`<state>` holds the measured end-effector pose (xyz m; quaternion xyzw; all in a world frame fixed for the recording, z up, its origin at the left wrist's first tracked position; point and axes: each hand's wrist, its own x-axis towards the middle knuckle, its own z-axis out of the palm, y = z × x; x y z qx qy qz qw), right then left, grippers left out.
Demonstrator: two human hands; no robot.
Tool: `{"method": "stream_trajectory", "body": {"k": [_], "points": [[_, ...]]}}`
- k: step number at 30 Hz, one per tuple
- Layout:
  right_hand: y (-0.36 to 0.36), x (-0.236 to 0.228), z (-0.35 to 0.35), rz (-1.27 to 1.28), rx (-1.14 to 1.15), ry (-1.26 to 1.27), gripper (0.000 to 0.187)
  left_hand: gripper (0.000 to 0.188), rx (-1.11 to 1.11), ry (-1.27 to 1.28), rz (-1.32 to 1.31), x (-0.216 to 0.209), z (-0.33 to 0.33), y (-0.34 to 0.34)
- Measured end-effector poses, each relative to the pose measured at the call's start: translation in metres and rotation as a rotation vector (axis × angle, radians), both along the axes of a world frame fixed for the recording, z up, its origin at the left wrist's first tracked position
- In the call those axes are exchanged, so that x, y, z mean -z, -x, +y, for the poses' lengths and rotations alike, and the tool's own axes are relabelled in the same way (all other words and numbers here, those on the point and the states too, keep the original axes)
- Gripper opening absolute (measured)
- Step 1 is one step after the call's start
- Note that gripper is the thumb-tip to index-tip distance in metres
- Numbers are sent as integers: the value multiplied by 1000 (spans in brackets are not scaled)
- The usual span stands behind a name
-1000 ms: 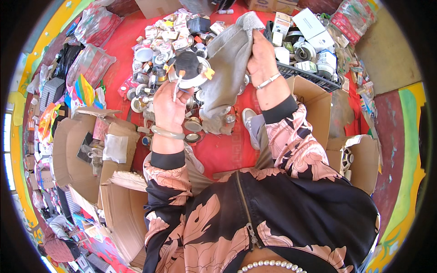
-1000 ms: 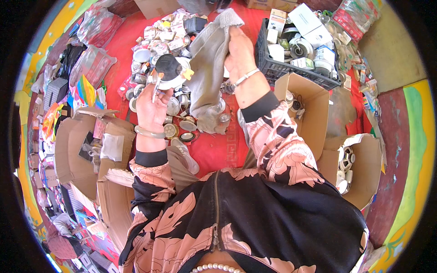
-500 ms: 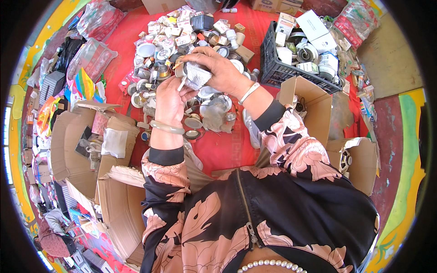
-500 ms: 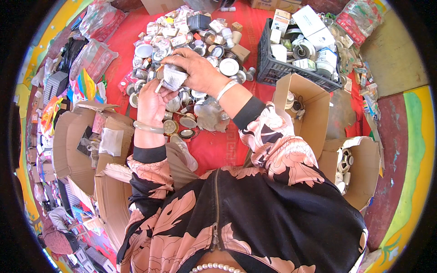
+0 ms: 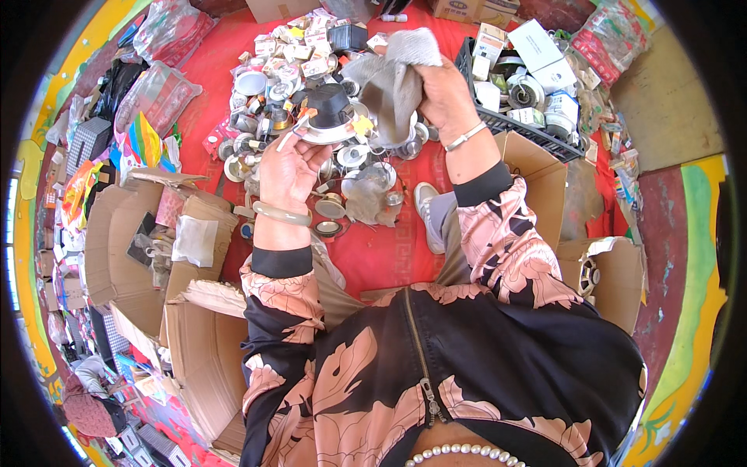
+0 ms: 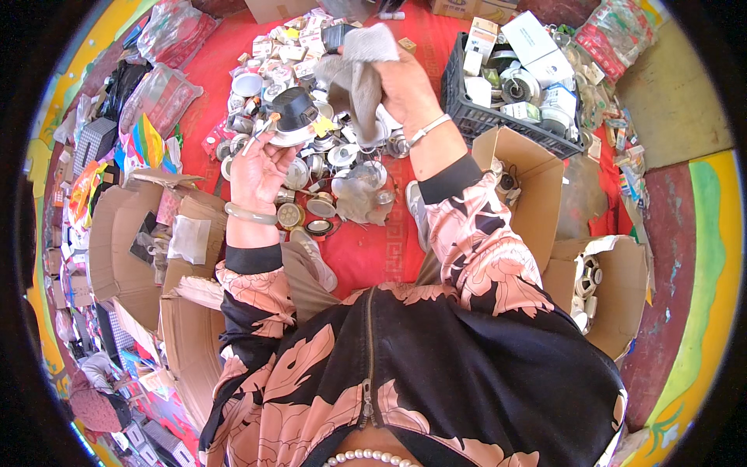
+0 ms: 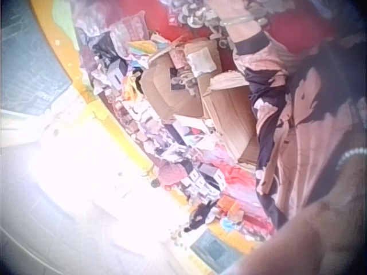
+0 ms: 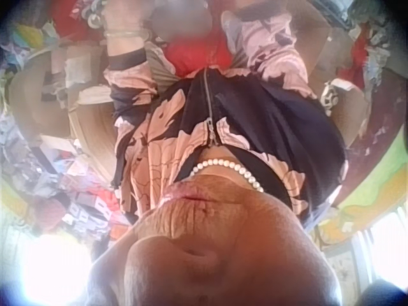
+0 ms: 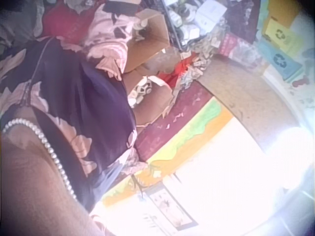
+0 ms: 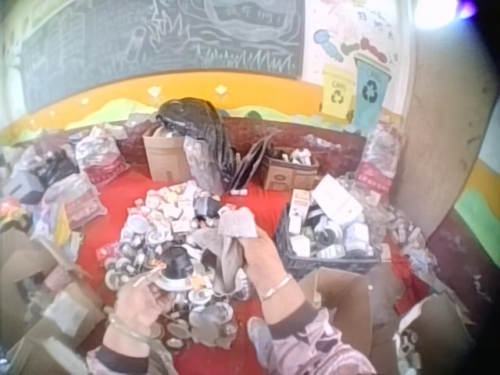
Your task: The person picks up several discarded items from a large pile and a cardboard box, wipes them clean with a cloth, and places them into a separate cardboard box.
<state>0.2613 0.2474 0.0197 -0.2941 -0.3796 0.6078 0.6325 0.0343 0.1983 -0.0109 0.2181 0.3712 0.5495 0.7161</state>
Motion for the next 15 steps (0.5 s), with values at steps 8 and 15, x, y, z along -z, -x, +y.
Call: {"method": "stream_trajectory", "body": {"k": [8, 15], "points": [[30, 0, -24, -715, -417, -468, 42, 27, 137, -73, 68, -5, -7, -4], [32, 36, -5, -550, -288, -497, 32, 23, 115, 6, 12, -4, -3, 3]]}}
